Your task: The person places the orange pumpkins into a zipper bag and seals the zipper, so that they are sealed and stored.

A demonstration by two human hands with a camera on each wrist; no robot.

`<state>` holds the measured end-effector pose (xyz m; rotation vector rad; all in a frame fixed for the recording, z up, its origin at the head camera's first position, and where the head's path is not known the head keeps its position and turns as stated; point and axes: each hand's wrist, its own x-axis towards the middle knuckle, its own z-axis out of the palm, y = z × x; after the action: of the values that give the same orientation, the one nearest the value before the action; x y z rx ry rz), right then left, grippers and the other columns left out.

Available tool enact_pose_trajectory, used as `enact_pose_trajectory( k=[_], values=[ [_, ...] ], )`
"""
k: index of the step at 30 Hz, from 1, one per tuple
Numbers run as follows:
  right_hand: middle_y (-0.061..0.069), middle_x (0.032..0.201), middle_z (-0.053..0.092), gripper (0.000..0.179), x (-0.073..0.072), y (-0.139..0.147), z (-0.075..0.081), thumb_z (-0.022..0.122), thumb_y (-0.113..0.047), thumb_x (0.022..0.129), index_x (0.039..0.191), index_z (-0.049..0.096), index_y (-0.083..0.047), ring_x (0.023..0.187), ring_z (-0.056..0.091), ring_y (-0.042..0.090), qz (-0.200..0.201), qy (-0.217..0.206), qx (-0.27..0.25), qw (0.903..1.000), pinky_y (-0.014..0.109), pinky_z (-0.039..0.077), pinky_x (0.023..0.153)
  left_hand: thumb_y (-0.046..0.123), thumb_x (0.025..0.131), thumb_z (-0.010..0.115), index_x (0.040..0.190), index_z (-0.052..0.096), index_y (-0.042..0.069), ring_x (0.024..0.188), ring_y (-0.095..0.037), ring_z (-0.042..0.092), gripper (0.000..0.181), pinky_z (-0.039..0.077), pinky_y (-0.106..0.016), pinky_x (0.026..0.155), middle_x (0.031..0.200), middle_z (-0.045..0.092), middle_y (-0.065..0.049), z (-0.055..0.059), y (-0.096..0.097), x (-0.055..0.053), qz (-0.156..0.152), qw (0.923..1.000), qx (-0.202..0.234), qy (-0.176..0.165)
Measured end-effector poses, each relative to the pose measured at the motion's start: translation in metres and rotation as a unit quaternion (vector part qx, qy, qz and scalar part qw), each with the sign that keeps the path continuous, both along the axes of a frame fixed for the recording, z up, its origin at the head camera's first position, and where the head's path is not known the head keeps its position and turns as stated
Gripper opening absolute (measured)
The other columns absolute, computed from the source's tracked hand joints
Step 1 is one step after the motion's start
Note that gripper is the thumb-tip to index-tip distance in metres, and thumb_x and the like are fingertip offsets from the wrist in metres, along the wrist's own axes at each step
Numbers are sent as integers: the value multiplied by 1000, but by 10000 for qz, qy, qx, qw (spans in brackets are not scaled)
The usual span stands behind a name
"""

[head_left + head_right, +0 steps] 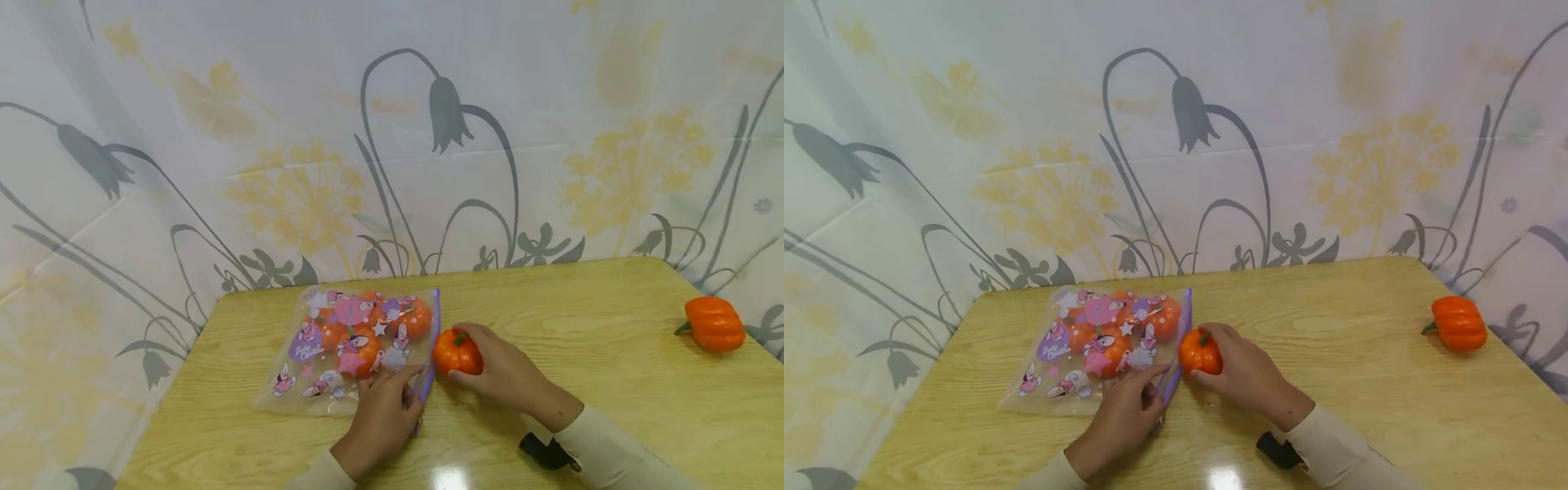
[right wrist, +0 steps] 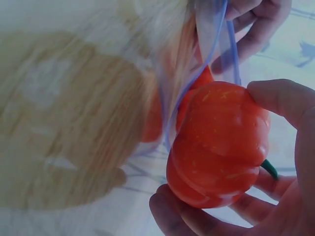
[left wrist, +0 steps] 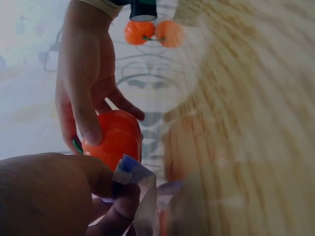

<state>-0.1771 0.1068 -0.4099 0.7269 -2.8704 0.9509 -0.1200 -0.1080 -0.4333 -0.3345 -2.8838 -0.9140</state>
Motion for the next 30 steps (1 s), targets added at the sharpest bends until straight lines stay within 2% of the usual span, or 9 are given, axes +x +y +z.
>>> enact_pose_trajectory(
  k=[6,12,19,26,30],
  values=[
    [14,135,60,70,1,0,-7,80,-34,83,140,49,-9,111,65,30,39,-180,-135,9997,45,58,86,12,84,68,131,66,19,70,-2,43,48,32,-48,87,69,47,18,0,1,1,-39,9999,92,32],
    [15,134,60,70,2,0,-9,81,-32,83,140,48,-8,112,64,30,91,-150,-279,9995,46,58,86,11,86,65,131,66,17,74,-3,44,46,34,-58,96,71,49,17,0,1,0,-158,9995,255,54],
    [17,138,55,67,0,0,-10,80,-28,84,139,49,-7,116,62,33,304,-76,-452,9985,47,58,87,10,85,65,130,67,14,72,-2,44,44,32,-46,88,72,51,16,-1,2,0,-213,9989,401,88],
    [19,139,50,64,-2,2,-12,79,-26,84,140,50,-13,116,61,36,462,-230,-580,9970,47,59,86,8,83,68,129,67,12,71,-2,43,47,37,-55,93,69,49,16,-1,3,2,-330,9983,400,274],
    [19,140,48,65,-2,3,-13,79,-25,85,142,49,-15,118,60,37,499,-276,-589,9966,48,58,87,8,83,69,129,67,12,69,-2,42,47,38,-54,92,69,49,16,-1,4,3,-380,9979,429,306]
  ],
)
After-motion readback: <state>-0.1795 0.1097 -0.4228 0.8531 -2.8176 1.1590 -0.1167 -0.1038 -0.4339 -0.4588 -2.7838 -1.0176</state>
